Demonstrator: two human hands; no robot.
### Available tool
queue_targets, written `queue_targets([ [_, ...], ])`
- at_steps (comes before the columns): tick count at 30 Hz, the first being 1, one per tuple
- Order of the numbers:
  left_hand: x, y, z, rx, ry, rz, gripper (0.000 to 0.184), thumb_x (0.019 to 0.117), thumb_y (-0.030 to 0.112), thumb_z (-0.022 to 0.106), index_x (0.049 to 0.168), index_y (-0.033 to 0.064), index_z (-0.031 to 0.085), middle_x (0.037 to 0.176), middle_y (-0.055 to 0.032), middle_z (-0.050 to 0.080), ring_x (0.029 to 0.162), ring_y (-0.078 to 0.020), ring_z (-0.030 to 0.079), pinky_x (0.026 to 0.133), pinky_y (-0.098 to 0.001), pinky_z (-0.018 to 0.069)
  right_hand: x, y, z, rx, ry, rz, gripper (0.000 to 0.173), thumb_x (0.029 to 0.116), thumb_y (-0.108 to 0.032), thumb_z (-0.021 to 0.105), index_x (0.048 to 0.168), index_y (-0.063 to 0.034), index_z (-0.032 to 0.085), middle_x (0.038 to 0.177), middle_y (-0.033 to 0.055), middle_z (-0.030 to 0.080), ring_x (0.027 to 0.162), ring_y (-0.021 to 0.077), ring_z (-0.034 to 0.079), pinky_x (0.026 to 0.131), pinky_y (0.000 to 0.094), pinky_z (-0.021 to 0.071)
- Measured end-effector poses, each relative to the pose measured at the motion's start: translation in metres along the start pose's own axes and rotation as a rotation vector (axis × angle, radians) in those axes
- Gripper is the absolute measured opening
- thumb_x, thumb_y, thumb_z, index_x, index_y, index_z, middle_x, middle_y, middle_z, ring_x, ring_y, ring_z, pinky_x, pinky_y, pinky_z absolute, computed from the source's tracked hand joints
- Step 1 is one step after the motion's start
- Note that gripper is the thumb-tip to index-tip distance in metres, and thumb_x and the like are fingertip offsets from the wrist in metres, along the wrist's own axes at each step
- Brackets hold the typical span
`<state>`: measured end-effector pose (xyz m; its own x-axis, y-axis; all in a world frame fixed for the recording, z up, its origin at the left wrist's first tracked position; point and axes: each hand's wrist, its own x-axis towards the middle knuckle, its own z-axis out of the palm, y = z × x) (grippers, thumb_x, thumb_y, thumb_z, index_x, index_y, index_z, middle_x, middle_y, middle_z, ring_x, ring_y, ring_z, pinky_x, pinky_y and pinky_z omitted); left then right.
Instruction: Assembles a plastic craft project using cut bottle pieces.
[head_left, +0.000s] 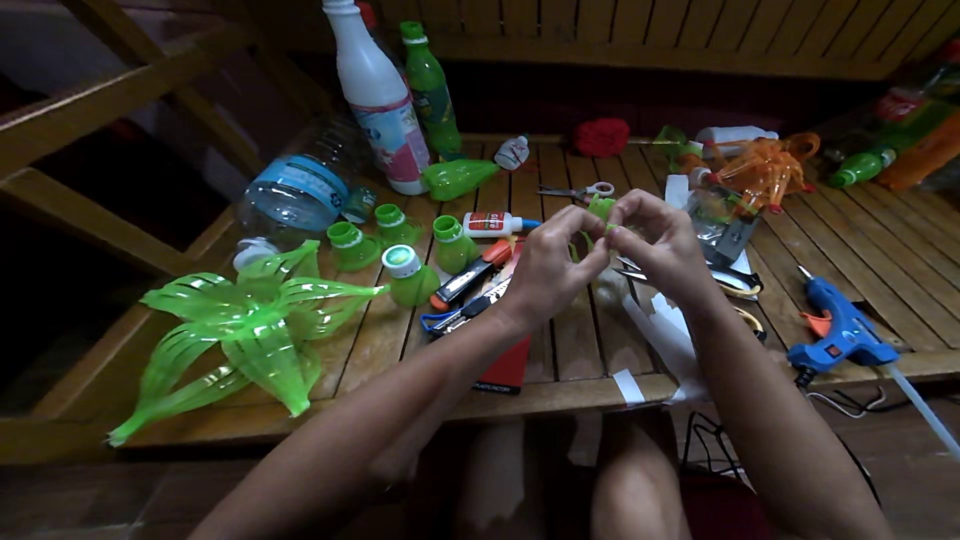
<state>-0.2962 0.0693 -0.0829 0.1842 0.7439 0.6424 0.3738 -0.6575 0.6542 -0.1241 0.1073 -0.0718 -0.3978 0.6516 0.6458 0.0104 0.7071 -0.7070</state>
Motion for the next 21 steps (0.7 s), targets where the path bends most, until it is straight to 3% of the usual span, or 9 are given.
queue_targets([
  [18,0.0015,-0.0011,0.0018,-0.033,0.013,-0.041,0.012,0.0968,0.008,0.063,0.104,-0.0009,0.067,0.099,-0.0075,0.065,0.078,-0.0046,0.061,0.070,-0.0174,0.0522,0.0010,-0.0050,0.0026,0.027,0.034,0.073,0.006,0.0915,-0.004,0.057,0.095,-0.0077,0.061,0.091,-0.0065,0.063,0.086,-0.0029,0.061,0.079,0.0166,0.0530],
  [21,0.0019,-0.0006,0.0024,-0.030,0.016,-0.037,0.012,0.0962,0.007,0.064,0.104,-0.0015,0.067,0.097,-0.0073,0.065,0.077,-0.0039,0.060,0.070,-0.0167,0.0519,0.0012,-0.0047,0.0030,0.035,0.034,0.070,0.006,0.0926,-0.004,0.057,0.095,-0.0084,0.060,0.088,-0.0082,0.061,0.081,-0.0041,0.059,0.076,0.0159,0.0517],
])
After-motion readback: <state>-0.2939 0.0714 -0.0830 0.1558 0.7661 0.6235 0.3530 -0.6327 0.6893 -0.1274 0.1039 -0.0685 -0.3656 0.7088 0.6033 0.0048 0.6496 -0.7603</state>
